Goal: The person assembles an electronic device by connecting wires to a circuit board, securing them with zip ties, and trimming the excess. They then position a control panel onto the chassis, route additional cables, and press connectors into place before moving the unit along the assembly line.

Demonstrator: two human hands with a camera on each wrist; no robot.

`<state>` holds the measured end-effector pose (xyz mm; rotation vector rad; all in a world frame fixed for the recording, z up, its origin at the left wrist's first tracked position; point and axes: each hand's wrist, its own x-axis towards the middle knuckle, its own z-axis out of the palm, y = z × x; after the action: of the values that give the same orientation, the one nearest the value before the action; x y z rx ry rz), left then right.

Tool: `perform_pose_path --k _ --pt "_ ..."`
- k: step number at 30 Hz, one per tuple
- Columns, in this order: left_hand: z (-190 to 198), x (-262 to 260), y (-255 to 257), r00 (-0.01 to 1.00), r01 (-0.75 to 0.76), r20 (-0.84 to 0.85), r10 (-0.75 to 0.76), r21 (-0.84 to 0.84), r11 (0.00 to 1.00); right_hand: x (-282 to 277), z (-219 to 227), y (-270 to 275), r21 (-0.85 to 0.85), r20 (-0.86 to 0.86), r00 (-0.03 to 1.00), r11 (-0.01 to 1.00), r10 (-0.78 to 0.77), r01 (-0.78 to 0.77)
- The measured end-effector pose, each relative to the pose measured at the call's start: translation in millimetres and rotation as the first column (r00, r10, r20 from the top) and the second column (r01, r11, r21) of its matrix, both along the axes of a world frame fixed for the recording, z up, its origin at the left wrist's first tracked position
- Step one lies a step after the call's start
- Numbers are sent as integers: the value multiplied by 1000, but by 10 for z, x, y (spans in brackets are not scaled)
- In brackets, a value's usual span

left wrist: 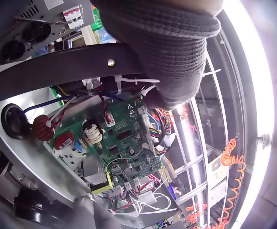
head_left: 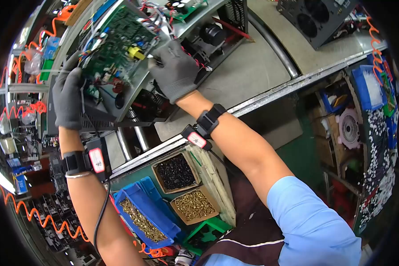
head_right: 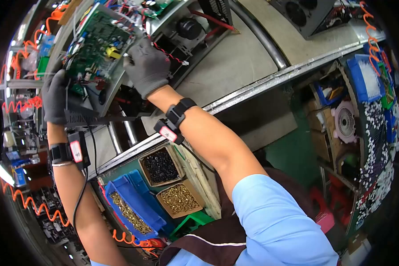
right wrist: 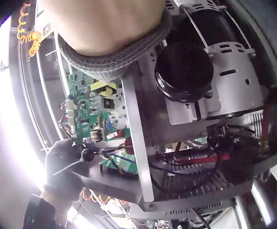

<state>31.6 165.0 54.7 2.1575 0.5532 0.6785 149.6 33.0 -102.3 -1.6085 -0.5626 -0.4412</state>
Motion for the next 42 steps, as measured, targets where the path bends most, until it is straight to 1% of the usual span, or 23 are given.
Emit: perform_pose_path --k 1,3,4,5,10,11,13,14,15,17,19,21,22,23,24,26,27,29,31,36,37,39,42 --pt "5 -2 14 1000 -7 -12 7 26 1000 18 3 8 -18 16 1000 1000 -24 24" --pt "29 -3 -7 993 -99 -58 102 50 994 47 -6 48 -35 19 998 998 -52 53" --pt "28 -5 -20 993 -94 -73 98 51 994 55 -8 75 -35 14 997 997 -71 72" --pt "36 -2 -57 993 -103 -45 105 41 994 62 2 91 -33 12 996 995 -89 90" --pt "8 -71 153 993 -122 -8 122 21 992 60 31 71 -9 -7 996 996 -86 86" --pt "9 -55 108 993 -119 -20 120 22 993 64 28 73 -9 -19 996 996 -88 88" --pt "35 -50 19 990 -132 -38 138 135 982 69 23 98 -55 -16 996 995 -86 85" --pt "40 -52 43 983 -179 -30 181 76 981 75 12 121 -40 -20 997 997 -70 70" --pt "38 -55 70 982 -183 -33 186 81 980 82 -5 148 -36 -24 998 997 -65 64" --pt "37 -53 93 983 -183 -16 183 -8 983 88 -7 186 6 -114 993 999 -33 34" --pt "34 -36 72 983 -185 -9 185 19 983 93 -1 170 -7 -87 996 999 -36 35" --pt "27 -32 60 991 -130 7 131 -23 991 102 -12 171 -27 -60 998 999 -36 35" --pt "29 -42 75 991 -132 9 132 -25 991 111 -29 187 -24 -102 995 1000 -10 8" --pt "36 -50 87 992 -128 -10 128 27 991 114 -7 177 -19 -145 989 1000 16 -19" --pt "39 -59 97 992 -123 -31 126 79 989 108 9 163 -20 -144 989 1000 18 -21" --pt "29 -51 78 991 -133 -21 134 52 990 105 40 123 -49 -57 998 998 -37 34" --pt "25 -40 66 990 -140 -14 141 25 990 106 26 128 -49 -57 998 998 -36 34" --pt "23 -47 106 990 -138 -13 138 43 990 119 1 148 84 -30 999 996 -18 20" --pt "18 -62 139 991 -135 -16 136 61 989 120 -10 172 74 -19 999 997 -27 28" --pt "-2 -47 104 989 -147 27 148 -36 988 93 -6 159 9 -39 999 999 -35 35" --pt "6 -54 111 988 -149 25 150 -37 988 97 -6 158 31 -36 999 999 -27 28" --pt "19 -56 118 989 -146 -13 147 64 987 102 -33 175 49 -34 999 999 -18 20" --pt "10 -54 88 990 -143 7 143 -4 990 100 -32 193 77 -3 1000 997 -20 20"
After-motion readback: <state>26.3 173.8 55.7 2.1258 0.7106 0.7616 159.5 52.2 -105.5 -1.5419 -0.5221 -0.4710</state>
